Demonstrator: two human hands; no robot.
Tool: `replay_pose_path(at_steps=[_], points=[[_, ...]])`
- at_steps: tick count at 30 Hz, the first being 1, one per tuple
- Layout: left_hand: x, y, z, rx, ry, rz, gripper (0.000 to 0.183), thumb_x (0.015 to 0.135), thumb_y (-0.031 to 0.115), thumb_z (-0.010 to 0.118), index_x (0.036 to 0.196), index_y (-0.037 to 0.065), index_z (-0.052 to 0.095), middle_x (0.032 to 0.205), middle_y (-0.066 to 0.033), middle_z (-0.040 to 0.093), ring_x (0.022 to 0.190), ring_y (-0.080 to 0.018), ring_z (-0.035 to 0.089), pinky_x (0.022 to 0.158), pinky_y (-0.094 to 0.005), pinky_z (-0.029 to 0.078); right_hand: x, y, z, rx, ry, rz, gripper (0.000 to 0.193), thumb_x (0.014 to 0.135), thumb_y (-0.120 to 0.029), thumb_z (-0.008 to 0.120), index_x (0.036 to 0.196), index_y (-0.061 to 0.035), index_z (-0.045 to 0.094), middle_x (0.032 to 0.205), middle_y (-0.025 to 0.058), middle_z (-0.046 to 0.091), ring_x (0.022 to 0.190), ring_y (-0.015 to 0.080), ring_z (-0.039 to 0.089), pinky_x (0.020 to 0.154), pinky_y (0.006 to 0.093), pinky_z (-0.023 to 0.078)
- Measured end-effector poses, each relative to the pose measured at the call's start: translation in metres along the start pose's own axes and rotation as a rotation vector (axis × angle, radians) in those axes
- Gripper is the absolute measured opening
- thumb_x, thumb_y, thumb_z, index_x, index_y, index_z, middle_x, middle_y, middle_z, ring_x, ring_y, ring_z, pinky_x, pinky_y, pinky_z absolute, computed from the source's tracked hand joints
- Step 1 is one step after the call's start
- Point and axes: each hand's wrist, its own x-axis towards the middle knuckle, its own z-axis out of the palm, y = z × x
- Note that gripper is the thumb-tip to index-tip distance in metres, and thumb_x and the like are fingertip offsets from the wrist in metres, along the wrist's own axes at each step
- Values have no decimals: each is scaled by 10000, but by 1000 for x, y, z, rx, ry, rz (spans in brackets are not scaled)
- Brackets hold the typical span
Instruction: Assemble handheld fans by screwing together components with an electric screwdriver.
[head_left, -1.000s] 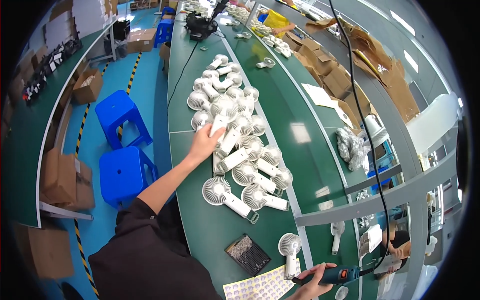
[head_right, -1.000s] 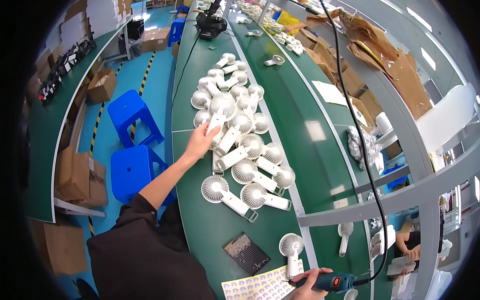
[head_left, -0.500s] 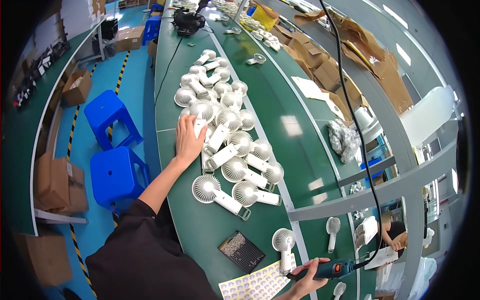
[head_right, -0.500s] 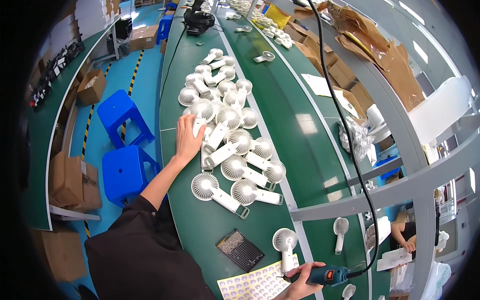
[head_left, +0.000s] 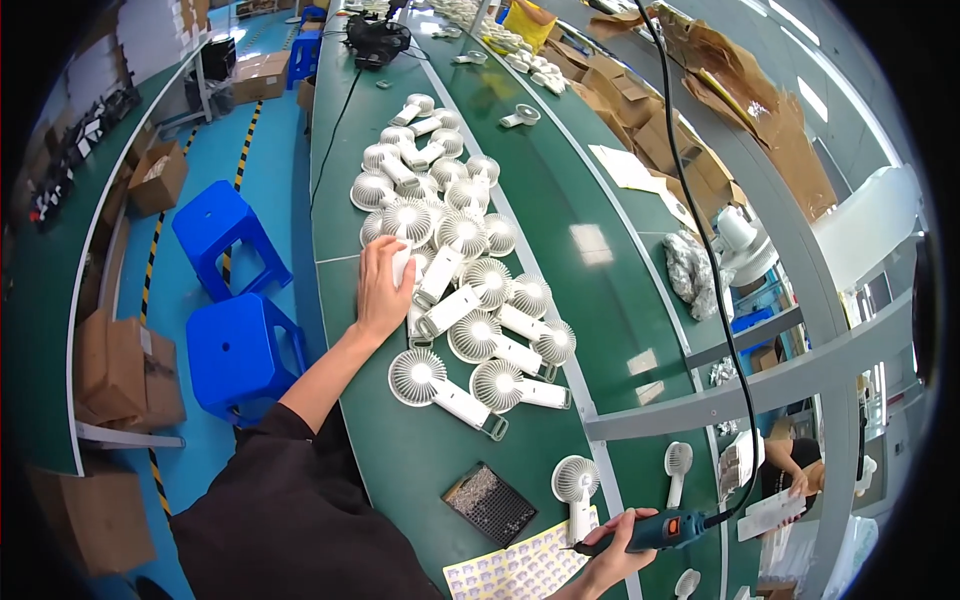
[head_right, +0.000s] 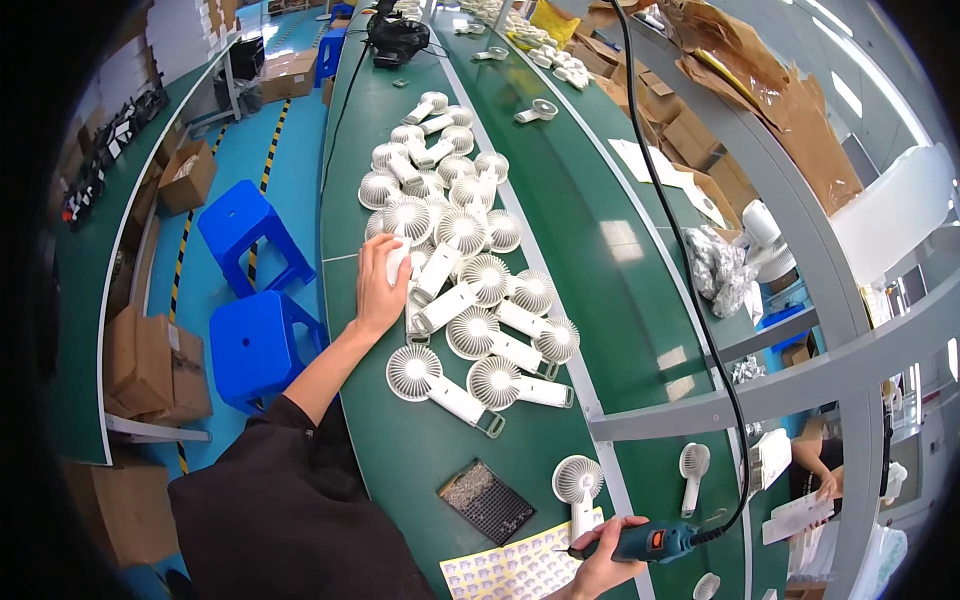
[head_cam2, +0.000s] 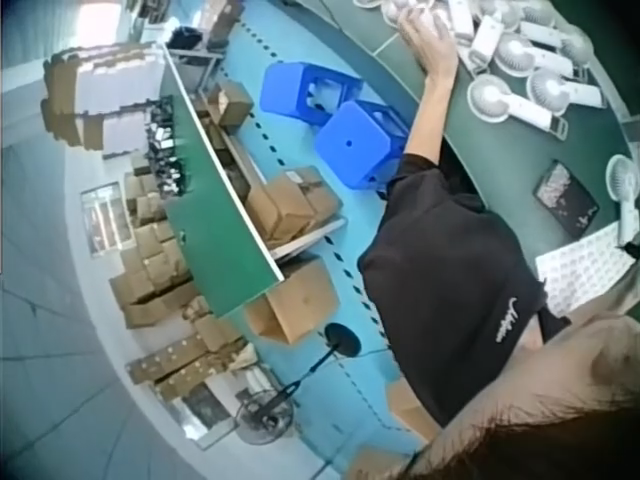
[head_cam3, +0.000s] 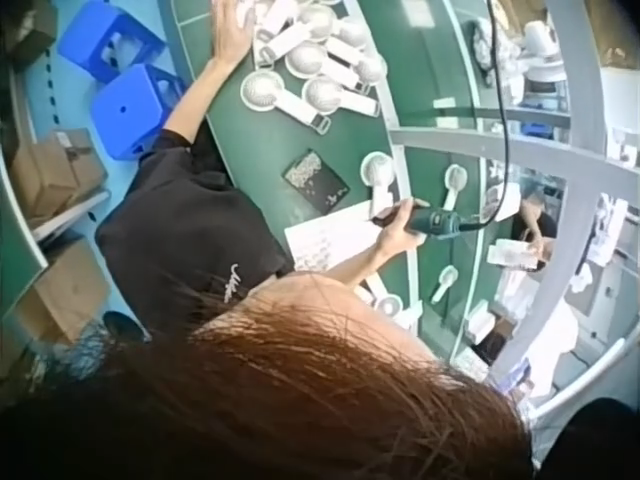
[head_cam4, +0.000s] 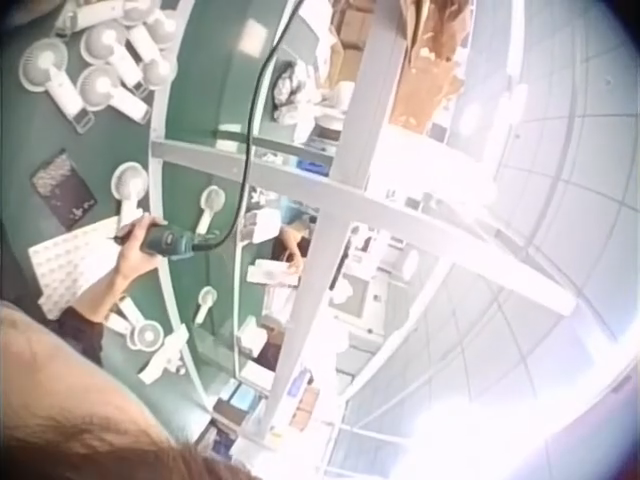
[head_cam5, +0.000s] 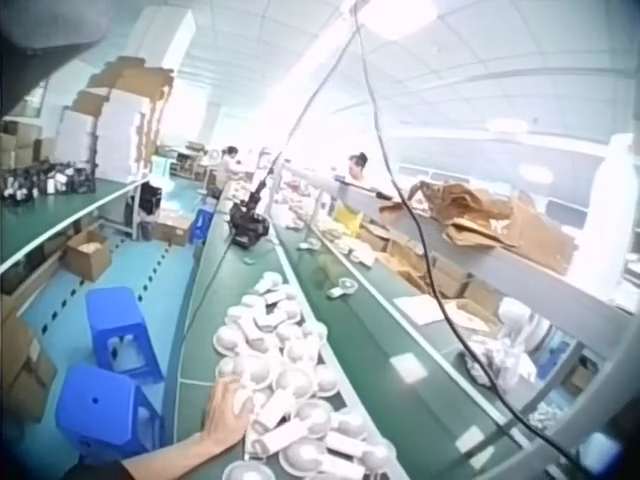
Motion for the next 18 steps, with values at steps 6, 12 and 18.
replay_pose_path(at_steps=[6, 12, 18], points=[[0, 11, -3, 26, -55, 211, 183, 837, 78, 661, 1004, 25, 608, 1074, -145, 593, 1043, -322, 560, 939, -416, 425, 0, -8, 3, 25, -20, 11, 177, 891, -21, 610, 1010, 31, 491, 597, 83, 541, 375, 160, 525, 414, 256, 408], [-4, 19, -1, -29, -152, 218, 172, 844, 90, 667, 993, 20, 615, 1005, -137, 616, 976, -326, 585, 880, -406, 456, -1, -6, -1, 23, -41, 22, 186, 894, -17, 605, 1022, 38, 481, 609, 82, 545, 383, 154, 526, 410, 251, 409], [-3, 14, -2, -19, -207, 226, 164, 850, 96, 663, 991, 20, 628, 1022, -129, 618, 995, -322, 585, 896, -405, 451, -2, -7, 1, 41, -71, 24, 207, 893, -4, 609, 1039, 40, 470, 627, 78, 540, 397, 152, 533, 408, 257, 425]])
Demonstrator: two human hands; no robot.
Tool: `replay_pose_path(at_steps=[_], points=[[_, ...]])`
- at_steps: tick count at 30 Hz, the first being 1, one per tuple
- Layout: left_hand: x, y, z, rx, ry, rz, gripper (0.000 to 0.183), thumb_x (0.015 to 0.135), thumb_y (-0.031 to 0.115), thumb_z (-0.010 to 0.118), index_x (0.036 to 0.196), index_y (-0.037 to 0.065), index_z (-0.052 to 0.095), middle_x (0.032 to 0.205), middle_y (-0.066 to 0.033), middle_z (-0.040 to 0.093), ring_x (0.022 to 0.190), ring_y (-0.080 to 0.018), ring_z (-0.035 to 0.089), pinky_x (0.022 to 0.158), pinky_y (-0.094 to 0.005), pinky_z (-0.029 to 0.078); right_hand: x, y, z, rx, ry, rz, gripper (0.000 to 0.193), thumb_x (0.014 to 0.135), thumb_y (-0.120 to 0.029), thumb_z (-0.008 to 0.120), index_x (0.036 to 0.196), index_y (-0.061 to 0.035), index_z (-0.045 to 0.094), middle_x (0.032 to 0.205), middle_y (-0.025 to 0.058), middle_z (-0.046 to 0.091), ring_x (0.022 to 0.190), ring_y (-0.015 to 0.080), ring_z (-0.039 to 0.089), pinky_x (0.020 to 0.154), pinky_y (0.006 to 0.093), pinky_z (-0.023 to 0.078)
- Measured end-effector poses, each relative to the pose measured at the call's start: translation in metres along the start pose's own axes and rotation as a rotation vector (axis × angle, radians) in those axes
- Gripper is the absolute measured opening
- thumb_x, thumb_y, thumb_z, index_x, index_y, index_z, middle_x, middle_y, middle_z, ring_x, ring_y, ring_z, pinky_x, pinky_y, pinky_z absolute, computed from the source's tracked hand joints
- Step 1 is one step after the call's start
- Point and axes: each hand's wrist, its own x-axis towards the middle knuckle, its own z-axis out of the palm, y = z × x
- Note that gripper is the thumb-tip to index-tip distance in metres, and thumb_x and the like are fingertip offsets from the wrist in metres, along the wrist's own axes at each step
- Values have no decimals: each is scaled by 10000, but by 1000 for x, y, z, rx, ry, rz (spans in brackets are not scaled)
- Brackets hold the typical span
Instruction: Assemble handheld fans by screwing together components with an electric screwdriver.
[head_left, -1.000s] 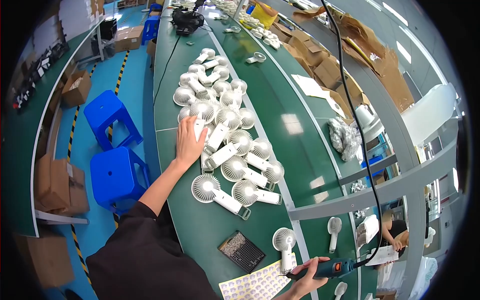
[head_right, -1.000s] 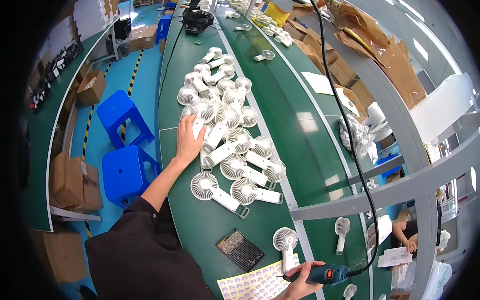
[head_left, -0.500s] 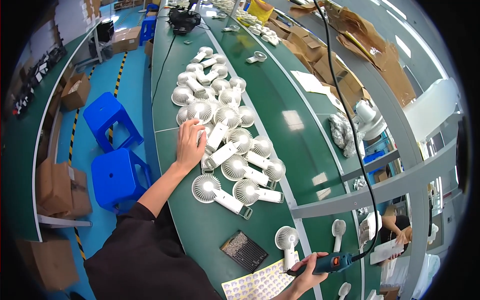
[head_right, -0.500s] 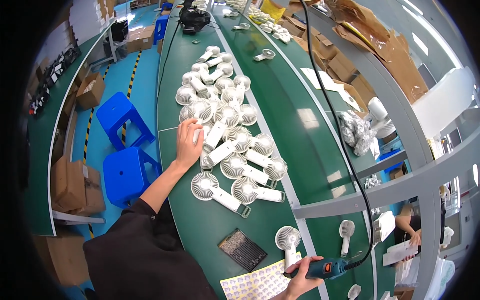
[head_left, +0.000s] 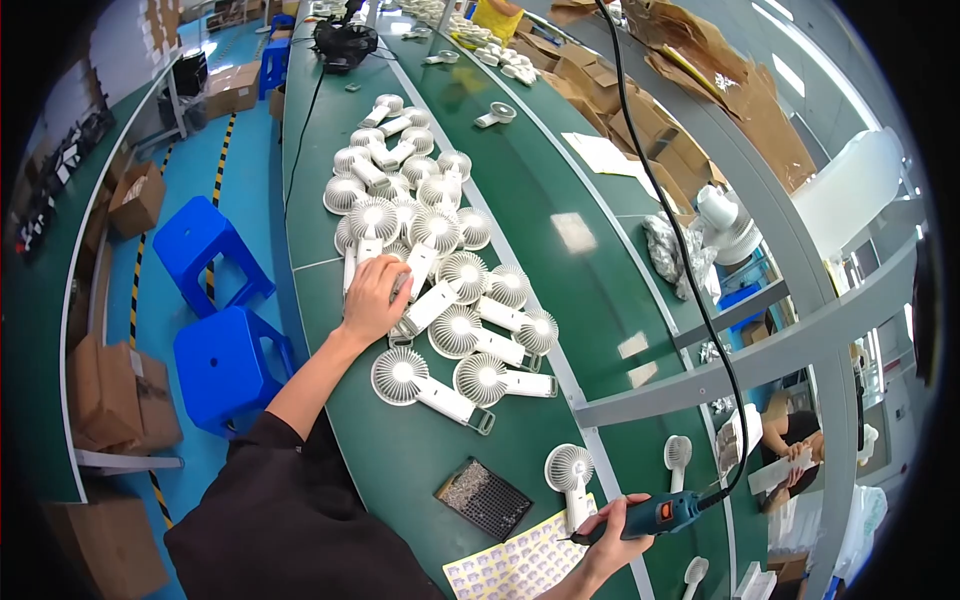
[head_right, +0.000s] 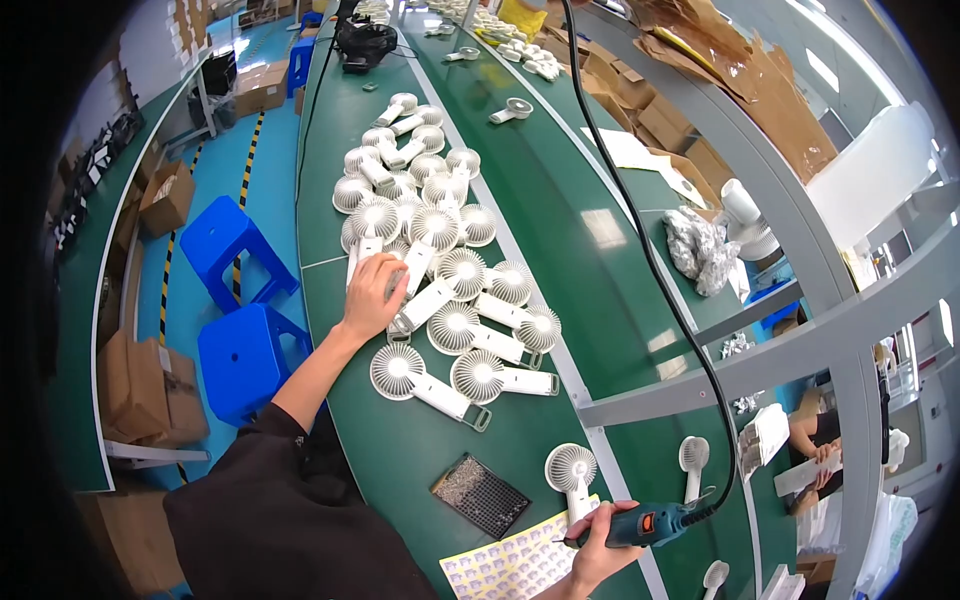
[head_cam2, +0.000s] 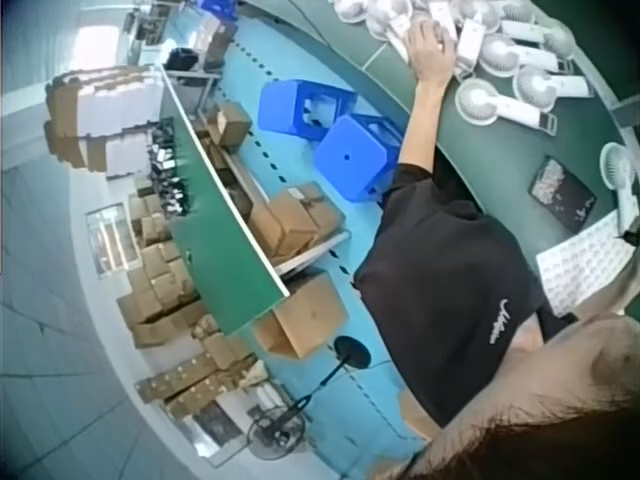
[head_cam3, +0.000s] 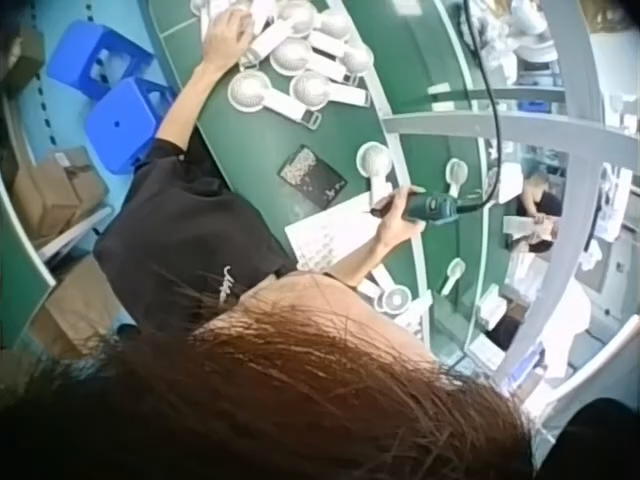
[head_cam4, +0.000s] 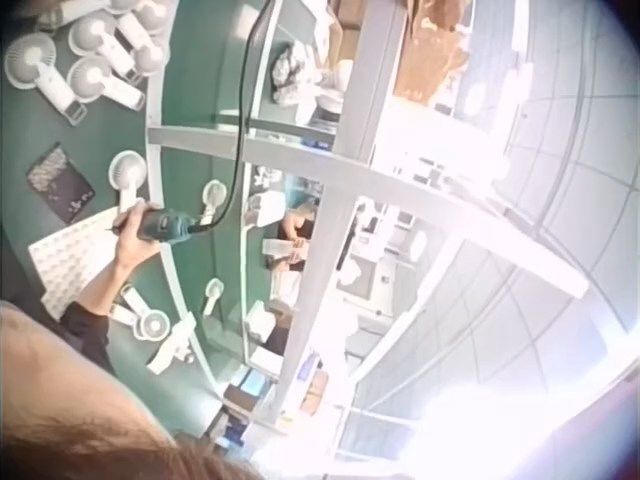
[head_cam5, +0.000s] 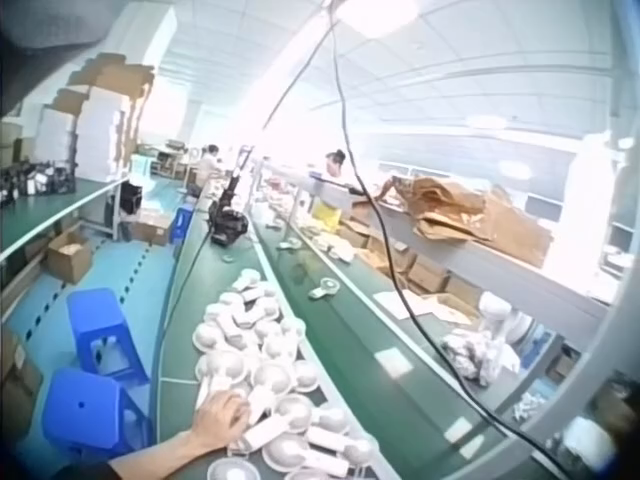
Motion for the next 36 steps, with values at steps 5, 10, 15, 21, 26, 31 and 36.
replay_pose_path(at_steps=[5, 10, 15, 21, 26, 31, 36], points=[[1, -2, 1, 3, 19, 8, 163, 845, 87, 659, 993, 30, 623, 1010, -115, 614, 978, -313, 589, 900, -403, 447, 1, 4, 1, 3, 2, 4, 222, 887, 0, 618, 1047, 36, 468, 633, 75, 537, 400, 149, 529, 407, 260, 429], [0, -1, 1, -1, 3, -6, 162, 844, 74, 654, 996, 27, 628, 1028, -124, 618, 1005, -316, 583, 905, -404, 444, 2, 13, -1, -26, -18, -38, 203, 898, -29, 607, 1045, 36, 482, 644, 82, 527, 369, 155, 500, 364, 252, 395], [0, -1, 0, 5, 3, -6, 163, 841, 69, 652, 997, 31, 628, 1024, -123, 616, 1006, -319, 576, 900, -405, 449, 2, 13, -2, -32, -20, -38, 198, 902, -30, 608, 1042, 37, 484, 643, 79, 527, 368, 151, 496, 364, 252, 396], [0, 0, 0, 7, -1, -17, 161, 841, 69, 651, 996, 32, 629, 1023, -119, 615, 1002, -318, 575, 896, -400, 452, 2, 14, -2, -38, -20, -38, 202, 906, -36, 611, 1044, 39, 484, 646, 78, 528, 372, 150, 498, 372, 250, 398], [1, 1, -1, 8, -2, -26, 157, 842, 71, 652, 993, 33, 632, 1021, -118, 615, 1001, -317, 575, 896, -400, 453, 2, 11, 0, -39, -17, -32, 202, 907, -38, 613, 1042, 37, 483, 649, 74, 525, 376, 147, 498, 375, 251, 395], [0, 1, 0, 9, -2, -27, 155, 842, 71, 653, 991, 33, 633, 1025, -118, 616, 1003, -316, 577, 899, -402, 451, 1, 9, 1, -42, -25, -37, 196, 909, -35, 611, 1039, 34, 483, 653, 74, 526, 377, 146, 498, 374, 253, 395], [1, 1, 0, 2, 2, -24, 154, 840, 69, 653, 987, 30, 632, 1020, -119, 618, 1000, -316, 578, 901, -403, 449, 2, 11, 0, -44, -22, -29, 192, 908, -33, 610, 1037, 31, 483, 654, 75, 527, 378, 146, 498, 372, 252, 395]])
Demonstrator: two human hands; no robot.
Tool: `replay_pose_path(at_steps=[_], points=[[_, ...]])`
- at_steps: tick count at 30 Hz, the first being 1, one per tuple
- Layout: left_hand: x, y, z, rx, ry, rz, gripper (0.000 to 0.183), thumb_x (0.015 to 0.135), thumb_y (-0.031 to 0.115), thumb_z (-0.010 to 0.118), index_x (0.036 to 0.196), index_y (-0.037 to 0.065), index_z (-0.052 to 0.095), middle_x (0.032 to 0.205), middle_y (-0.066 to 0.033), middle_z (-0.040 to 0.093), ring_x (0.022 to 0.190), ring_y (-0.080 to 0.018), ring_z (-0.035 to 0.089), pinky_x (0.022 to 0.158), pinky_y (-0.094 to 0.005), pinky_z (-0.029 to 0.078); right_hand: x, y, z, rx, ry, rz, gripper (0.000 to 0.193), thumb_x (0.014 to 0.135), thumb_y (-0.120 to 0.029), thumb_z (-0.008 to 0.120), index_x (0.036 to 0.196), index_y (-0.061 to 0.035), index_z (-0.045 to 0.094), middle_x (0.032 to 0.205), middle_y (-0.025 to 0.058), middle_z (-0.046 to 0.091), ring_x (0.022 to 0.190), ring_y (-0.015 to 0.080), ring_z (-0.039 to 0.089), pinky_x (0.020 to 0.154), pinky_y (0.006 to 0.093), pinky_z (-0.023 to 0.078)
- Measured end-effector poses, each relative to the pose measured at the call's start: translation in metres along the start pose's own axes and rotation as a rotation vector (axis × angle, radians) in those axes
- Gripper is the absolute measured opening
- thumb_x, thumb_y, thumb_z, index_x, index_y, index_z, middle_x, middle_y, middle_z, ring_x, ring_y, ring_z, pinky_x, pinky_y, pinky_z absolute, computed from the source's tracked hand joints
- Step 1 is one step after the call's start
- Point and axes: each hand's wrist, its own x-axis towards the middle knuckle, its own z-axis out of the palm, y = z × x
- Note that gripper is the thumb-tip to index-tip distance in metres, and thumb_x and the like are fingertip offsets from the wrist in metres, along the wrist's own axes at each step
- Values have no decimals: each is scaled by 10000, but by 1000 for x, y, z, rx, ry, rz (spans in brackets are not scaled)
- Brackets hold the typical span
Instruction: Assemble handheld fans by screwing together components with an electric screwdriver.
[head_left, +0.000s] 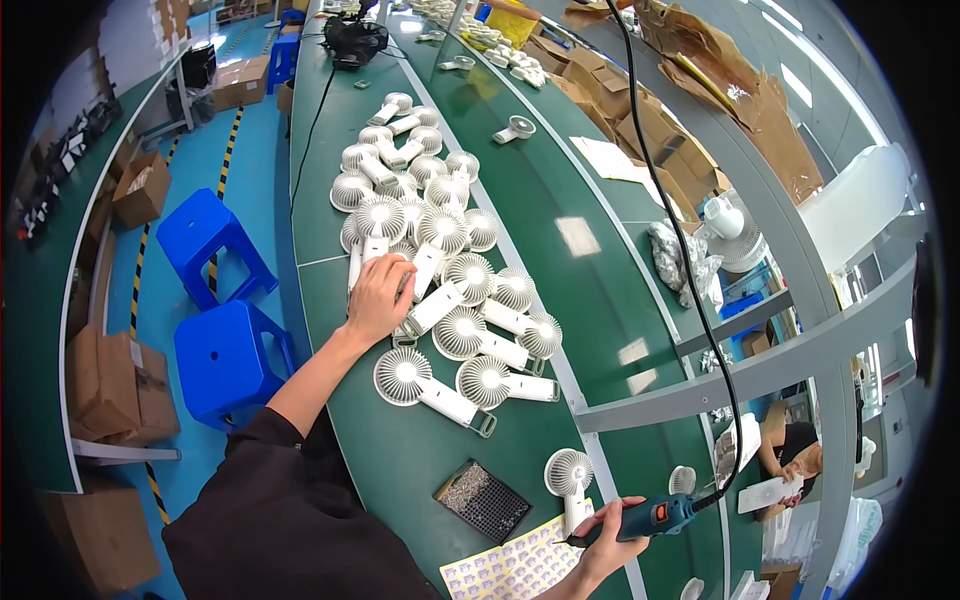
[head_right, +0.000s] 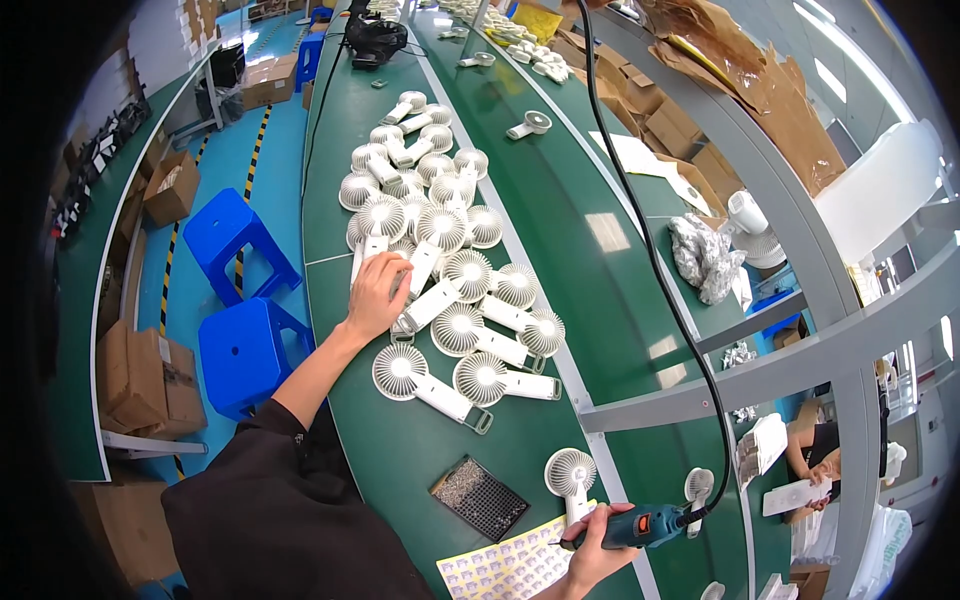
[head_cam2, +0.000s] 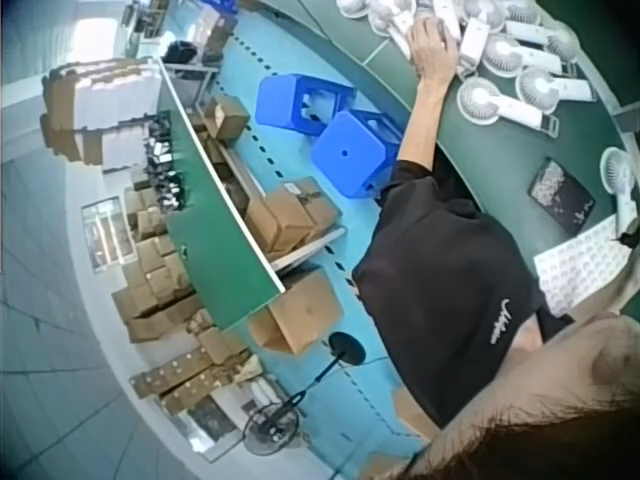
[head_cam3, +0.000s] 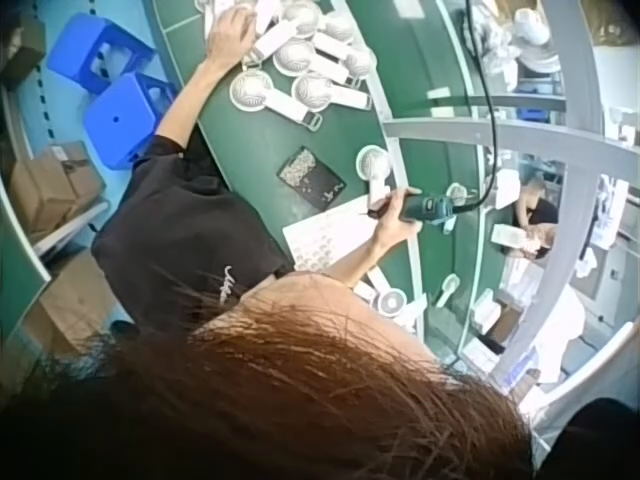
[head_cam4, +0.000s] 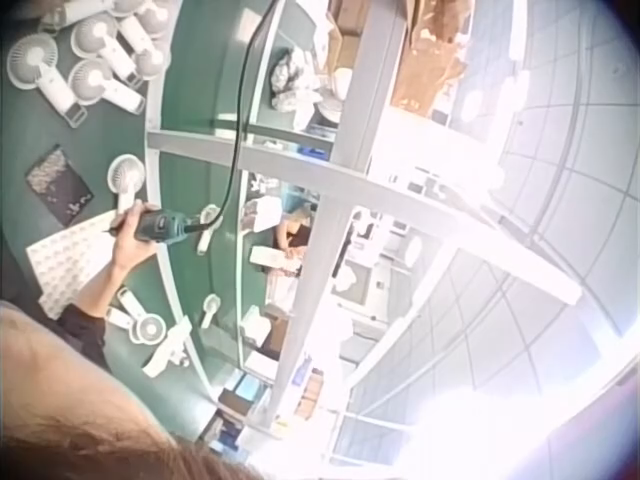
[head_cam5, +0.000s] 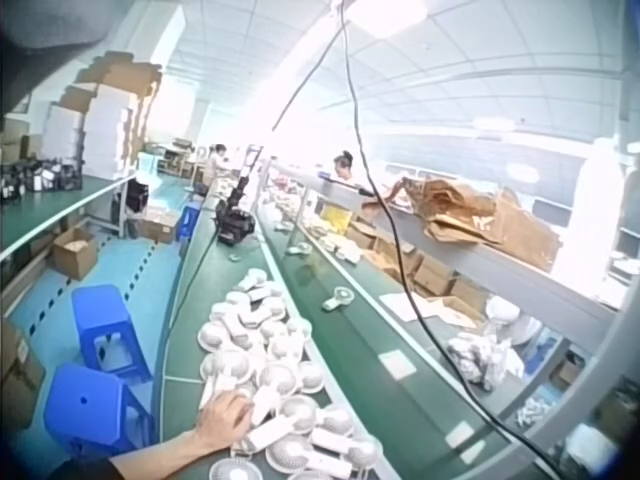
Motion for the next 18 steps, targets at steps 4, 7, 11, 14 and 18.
replay_pose_path(at_steps=[4, 7, 11, 14, 18], points=[[0, 0, 0, -3, -5, 1, 154, 839, 67, 654, 986, 28, 631, 1018, -119, 618, 1000, -318, 578, 902, -405, 449, 0, 0, 0, 5, -3, -6, 191, 907, -31, 609, 1038, 31, 484, 649, 75, 525, 378, 147, 499, 373, 250, 399], [1, 1, -1, -8, -6, -6, 154, 838, 64, 653, 987, 27, 631, 1017, -120, 618, 1001, -320, 578, 903, -407, 448, 0, 0, 0, 4, 1, -9, 192, 906, -32, 610, 1038, 31, 485, 647, 76, 526, 378, 148, 500, 373, 251, 400], [0, 1, -1, -4, -7, -5, 154, 837, 61, 652, 987, 28, 630, 1018, -122, 616, 1002, -322, 578, 903, -409, 448, 0, -1, -1, -2, 6, -9, 201, 902, -38, 614, 1040, 32, 485, 645, 78, 528, 378, 149, 500, 373, 253, 403], [0, 0, 1, -4, -8, -5, 157, 835, 59, 654, 987, 28, 630, 1021, -123, 614, 1001, -323, 577, 901, -410, 449, 0, -1, -3, -11, 7, 2, 214, 898, -41, 616, 1048, 31, 481, 641, 79, 528, 380, 151, 502, 375, 257, 407], [-1, -1, 1, 3, 7, 7, 160, 831, 55, 655, 986, 27, 628, 1022, -122, 613, 999, -325, 577, 895, -409, 453, -1, -1, -2, 20, 3, -3, 220, 897, -40, 614, 1054, 31, 478, 640, 82, 529, 383, 155, 505, 377, 260, 411]])
